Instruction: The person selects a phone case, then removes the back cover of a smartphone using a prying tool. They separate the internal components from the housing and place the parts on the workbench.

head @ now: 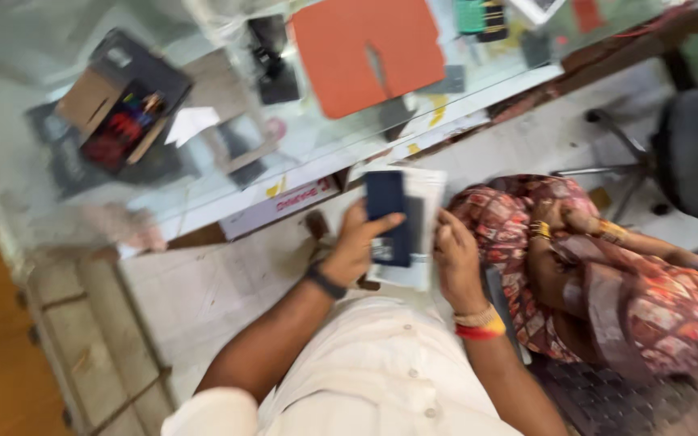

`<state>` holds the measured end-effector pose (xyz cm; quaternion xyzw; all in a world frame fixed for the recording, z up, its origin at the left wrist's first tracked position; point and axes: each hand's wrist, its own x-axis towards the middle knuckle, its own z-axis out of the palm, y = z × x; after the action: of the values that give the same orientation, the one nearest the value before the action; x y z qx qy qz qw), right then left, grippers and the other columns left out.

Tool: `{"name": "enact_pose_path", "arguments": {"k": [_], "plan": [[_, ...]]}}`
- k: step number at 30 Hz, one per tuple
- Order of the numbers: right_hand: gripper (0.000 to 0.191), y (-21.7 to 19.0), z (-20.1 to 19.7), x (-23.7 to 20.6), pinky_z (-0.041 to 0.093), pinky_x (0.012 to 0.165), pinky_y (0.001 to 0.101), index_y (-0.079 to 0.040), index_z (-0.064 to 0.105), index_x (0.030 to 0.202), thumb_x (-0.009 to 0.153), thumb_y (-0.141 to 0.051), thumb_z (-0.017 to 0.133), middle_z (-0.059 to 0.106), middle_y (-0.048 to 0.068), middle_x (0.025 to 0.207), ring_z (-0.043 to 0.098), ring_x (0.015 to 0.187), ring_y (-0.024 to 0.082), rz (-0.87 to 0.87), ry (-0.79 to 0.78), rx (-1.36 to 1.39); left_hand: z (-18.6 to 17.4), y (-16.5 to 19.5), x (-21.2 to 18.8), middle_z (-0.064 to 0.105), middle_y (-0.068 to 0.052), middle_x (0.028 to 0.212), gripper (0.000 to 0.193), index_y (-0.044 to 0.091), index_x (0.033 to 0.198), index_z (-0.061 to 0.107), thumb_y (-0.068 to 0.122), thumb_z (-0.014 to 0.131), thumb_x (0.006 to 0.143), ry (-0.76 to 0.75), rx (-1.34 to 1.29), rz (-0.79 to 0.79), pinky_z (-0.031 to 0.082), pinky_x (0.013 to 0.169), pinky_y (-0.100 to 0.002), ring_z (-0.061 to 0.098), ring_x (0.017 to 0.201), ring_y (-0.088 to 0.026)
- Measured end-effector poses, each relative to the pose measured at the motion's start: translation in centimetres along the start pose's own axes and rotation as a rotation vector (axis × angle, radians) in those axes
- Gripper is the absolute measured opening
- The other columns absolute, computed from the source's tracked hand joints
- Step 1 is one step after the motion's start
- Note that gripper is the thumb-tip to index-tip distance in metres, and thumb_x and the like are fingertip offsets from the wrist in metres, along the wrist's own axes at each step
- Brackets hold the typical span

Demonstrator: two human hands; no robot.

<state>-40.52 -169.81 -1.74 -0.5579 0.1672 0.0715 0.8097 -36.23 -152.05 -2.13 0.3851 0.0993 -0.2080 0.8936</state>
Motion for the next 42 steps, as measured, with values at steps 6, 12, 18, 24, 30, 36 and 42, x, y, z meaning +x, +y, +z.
{"name": "enact_pose_path", "arguments": {"k": [6,12,18,24,30,36,42], "plan": [[0.028,3.5,-1.6,-1.7,0.055,0.079,0.0281,0.007,0.066,0.119,0.094,-0.005,0.071,0.074,0.007,0.105,0.068,0.090,0.013,0.062,0.052,-0.259,1.2,-4.9,-0.8,0.070,-0.003,0.101,0.025,0.005,0.112,0.071,0.020,0.075,0.092,-0.040,0.505,-0.297,0.050,0.073,-0.037,0.060,0.088,-0.013],[0.037,2.1,3.3,1.0,0.055,0.077,0.0344,0.005,0.062,0.121,0.089,-0.010,0.075,0.073,0.015,0.101,0.069,0.087,0.022,-0.076,-0.053,-0.569,-1.3,1.7,0.6,0.074,-0.017,0.091,0.038,0.004,0.103,0.074,0.040,0.076,0.090,-0.144,1.239,-0.195,0.056,0.078,-0.041,0.074,0.088,-0.029],[0.055,-0.7,11.8,8.6,0.052,0.068,0.0553,0.010,0.055,0.132,0.090,-0.021,0.074,0.069,0.031,0.092,0.066,0.077,0.049,-0.462,-0.057,-1.360,-5.2,12.0,4.3,0.068,-0.016,0.123,0.044,0.005,0.118,0.068,0.025,0.075,0.079,0.166,1.793,0.477,0.045,0.100,-0.051,0.061,0.118,-0.039],[0.037,-1.1,19.7,18.2,0.055,0.080,0.0537,0.000,0.062,0.116,0.093,-0.026,0.074,0.072,0.024,0.096,0.068,0.087,0.045,-0.410,-0.051,-1.375,-7.9,18.1,9.5,0.059,-0.011,0.142,0.059,0.012,0.140,0.057,0.005,0.062,0.081,0.110,2.084,0.833,0.038,0.114,-0.052,0.056,0.132,-0.035],[0.037,-2.1,23.3,24.6,0.051,0.092,0.0514,-0.005,0.062,0.119,0.090,-0.025,0.073,0.070,0.019,0.111,0.065,0.104,0.041,-0.901,-0.082,-1.273,-9.7,21.0,9.2,0.065,-0.014,0.124,0.034,0.008,0.126,0.063,0.016,0.061,0.093,0.268,1.858,0.326,0.045,0.102,-0.046,0.062,0.116,-0.033],[0.026,-1.0,21.8,26.0,0.050,0.087,0.0496,-0.006,0.063,0.104,0.086,-0.021,0.072,0.067,0.017,0.102,0.063,0.096,0.039,-0.930,-0.101,-1.375,-12.2,19.4,6.7,0.071,-0.016,0.106,0.026,0.004,0.111,0.069,0.027,0.059,0.104,0.273,1.519,0.080,0.053,0.090,-0.040,0.068,0.101,-0.031],[0.029,2.0,14.2,20.4,0.050,0.067,0.0473,-0.008,0.061,0.059,0.079,-0.021,0.078,0.064,0.012,0.062,0.061,0.063,0.036,-0.768,-0.155,-1.332,-17.9,13.3,0.3,0.078,-0.014,0.082,0.019,0.005,0.092,0.075,0.023,0.068,0.090,0.249,1.102,0.022,0.057,0.072,-0.038,0.075,0.075,-0.032]]}}
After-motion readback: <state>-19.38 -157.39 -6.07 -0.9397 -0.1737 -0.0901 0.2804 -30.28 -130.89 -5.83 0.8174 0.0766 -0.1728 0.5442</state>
